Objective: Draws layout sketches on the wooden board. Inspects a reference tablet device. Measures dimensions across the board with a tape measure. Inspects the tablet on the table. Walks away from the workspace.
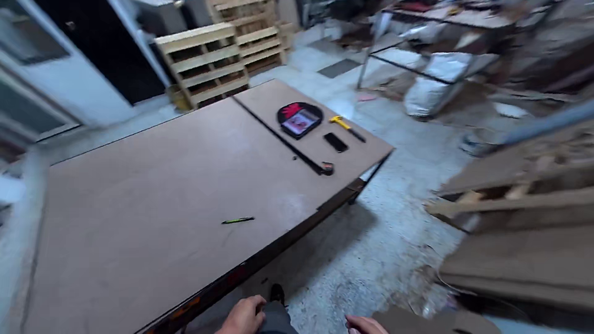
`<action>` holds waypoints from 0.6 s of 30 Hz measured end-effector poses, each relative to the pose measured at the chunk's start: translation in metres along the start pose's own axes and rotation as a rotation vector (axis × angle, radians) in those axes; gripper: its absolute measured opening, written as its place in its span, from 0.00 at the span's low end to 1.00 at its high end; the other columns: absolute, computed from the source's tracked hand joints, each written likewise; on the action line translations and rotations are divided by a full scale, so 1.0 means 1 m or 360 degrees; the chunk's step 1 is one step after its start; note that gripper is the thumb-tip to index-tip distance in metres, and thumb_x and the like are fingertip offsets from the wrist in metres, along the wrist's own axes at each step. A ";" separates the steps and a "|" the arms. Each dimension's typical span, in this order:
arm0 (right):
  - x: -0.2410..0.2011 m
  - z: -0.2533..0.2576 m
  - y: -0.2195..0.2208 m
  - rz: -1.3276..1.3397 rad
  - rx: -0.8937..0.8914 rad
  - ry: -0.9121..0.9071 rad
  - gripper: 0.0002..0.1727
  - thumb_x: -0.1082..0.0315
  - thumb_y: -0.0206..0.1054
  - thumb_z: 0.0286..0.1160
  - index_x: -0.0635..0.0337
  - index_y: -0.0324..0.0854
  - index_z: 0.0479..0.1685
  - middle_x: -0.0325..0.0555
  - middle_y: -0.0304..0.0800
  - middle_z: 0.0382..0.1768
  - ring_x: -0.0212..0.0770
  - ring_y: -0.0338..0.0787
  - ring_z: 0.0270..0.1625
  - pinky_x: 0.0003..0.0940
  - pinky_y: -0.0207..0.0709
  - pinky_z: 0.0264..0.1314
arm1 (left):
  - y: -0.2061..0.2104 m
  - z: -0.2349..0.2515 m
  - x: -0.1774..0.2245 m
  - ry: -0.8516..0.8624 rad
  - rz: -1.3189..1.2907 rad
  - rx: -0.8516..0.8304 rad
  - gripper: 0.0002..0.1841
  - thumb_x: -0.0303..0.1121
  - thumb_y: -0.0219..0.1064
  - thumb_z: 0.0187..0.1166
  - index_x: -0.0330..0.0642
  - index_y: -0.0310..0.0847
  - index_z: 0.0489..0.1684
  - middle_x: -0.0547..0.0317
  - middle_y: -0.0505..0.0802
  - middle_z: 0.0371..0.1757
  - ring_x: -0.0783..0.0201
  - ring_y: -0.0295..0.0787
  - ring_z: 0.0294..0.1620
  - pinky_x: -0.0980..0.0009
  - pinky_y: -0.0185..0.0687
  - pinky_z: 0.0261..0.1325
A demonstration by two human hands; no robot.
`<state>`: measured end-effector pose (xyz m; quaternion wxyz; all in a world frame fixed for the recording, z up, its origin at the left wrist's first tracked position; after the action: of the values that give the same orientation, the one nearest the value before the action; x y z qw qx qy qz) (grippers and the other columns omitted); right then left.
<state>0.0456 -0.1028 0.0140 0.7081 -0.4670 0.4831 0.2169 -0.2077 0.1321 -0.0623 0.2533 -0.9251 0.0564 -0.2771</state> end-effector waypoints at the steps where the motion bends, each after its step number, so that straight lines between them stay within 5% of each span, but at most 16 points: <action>1: 0.002 0.021 0.010 -0.0056 -0.0116 -0.0048 0.13 0.67 0.65 0.84 0.64 0.91 0.56 0.50 0.96 0.49 0.37 0.95 0.53 0.37 0.89 0.62 | -0.014 -0.002 -0.015 -0.0066 -0.0035 0.0078 0.21 0.38 0.64 0.84 0.43 0.81 0.74 0.45 0.92 0.63 0.48 0.90 0.66 0.44 0.80 0.74; 9: 0.005 0.177 0.067 -0.0330 -0.0243 -0.0216 0.18 0.57 0.60 0.86 0.55 0.93 0.55 0.39 0.97 0.46 0.30 0.95 0.48 0.33 0.90 0.56 | -0.128 0.061 -0.054 -0.0133 -0.0141 0.0440 0.23 0.36 0.59 0.87 0.40 0.77 0.79 0.43 0.87 0.71 0.48 0.85 0.73 0.50 0.76 0.80; 18: 0.039 0.262 0.087 -0.0280 -0.0426 -0.0227 0.16 0.55 0.61 0.88 0.49 0.93 0.54 0.32 0.97 0.49 0.25 0.94 0.51 0.28 0.90 0.58 | -0.191 0.187 -0.033 -0.0095 0.0349 0.0689 0.20 0.31 0.63 0.82 0.43 0.83 0.71 0.44 0.83 0.77 0.44 0.77 0.79 0.44 0.70 0.82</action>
<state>0.1229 0.1604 -0.0346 0.6883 -0.5810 0.3558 0.2491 -0.1410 0.3873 -0.1166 0.4757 -0.8454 0.0884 -0.2262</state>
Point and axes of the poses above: each hand's wrist, its own z-axis towards the middle knuckle, its own y-axis out of the palm, x = y × z, the point moved 1 cm from there along z, towards the middle knuckle
